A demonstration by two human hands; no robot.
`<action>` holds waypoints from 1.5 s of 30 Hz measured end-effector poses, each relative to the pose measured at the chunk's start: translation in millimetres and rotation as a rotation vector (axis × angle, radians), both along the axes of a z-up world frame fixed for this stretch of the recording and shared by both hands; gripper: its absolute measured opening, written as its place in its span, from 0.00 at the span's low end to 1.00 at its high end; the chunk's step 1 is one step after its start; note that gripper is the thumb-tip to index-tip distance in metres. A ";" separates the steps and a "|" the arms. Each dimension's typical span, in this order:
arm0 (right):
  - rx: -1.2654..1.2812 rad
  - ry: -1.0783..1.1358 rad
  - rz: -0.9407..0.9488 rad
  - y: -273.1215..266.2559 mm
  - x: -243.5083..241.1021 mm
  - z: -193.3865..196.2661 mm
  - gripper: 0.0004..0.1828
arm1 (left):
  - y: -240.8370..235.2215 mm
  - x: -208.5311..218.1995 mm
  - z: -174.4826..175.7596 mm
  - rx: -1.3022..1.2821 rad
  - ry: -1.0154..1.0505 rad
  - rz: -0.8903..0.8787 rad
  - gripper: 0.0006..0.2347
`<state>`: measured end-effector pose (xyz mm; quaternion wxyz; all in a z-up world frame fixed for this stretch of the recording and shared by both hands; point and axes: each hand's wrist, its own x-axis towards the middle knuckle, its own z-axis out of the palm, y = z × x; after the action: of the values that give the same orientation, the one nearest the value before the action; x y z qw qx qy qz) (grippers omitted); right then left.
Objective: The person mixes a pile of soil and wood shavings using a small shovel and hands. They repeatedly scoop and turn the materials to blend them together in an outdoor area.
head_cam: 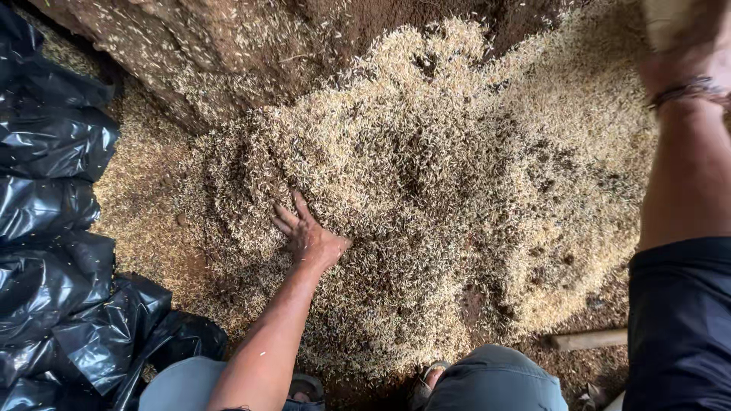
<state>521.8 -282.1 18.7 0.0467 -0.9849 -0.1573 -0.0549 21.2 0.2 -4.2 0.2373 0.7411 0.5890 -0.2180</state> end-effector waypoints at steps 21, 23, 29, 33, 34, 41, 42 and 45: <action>0.148 0.117 0.335 64.6 -297.5 66.0 0.62 | -2.5 -16.2 31.1 -0.044 -0.151 -0.052 0.62; 0.173 0.136 0.368 67.1 -334.5 83.1 0.62 | -5.8 -29.2 31.9 -0.053 -0.209 -0.088 0.60; 0.246 0.059 0.646 69.0 -420.6 113.7 0.62 | -31.4 -71.1 -2.4 0.193 -0.676 -0.116 0.47; 0.391 0.136 0.718 55.1 -435.1 113.0 0.59 | -30.0 -79.6 -31.5 0.416 -1.053 -0.168 0.33; 0.537 0.122 0.771 46.6 -431.4 109.1 0.57 | -29.7 -81.9 -36.6 0.417 -1.034 -0.123 0.31; 0.928 0.392 0.291 -103.3 -394.9 35.3 0.58 | -16.7 -121.2 -31.2 0.514 -0.836 0.287 0.26; 1.078 0.607 0.015 -134.3 -404.5 12.6 0.56 | -16.9 -129.5 -29.3 0.526 -0.801 0.355 0.30; 0.803 0.715 -0.253 -220.6 -444.1 -60.9 0.52 | -22.8 -153.6 -25.8 0.381 -0.586 0.617 0.42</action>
<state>77.7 -502.7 -42.1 0.4620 -0.8583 0.0214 0.2221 -132.5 -22.7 -30.0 0.3069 0.5919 0.7197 0.1935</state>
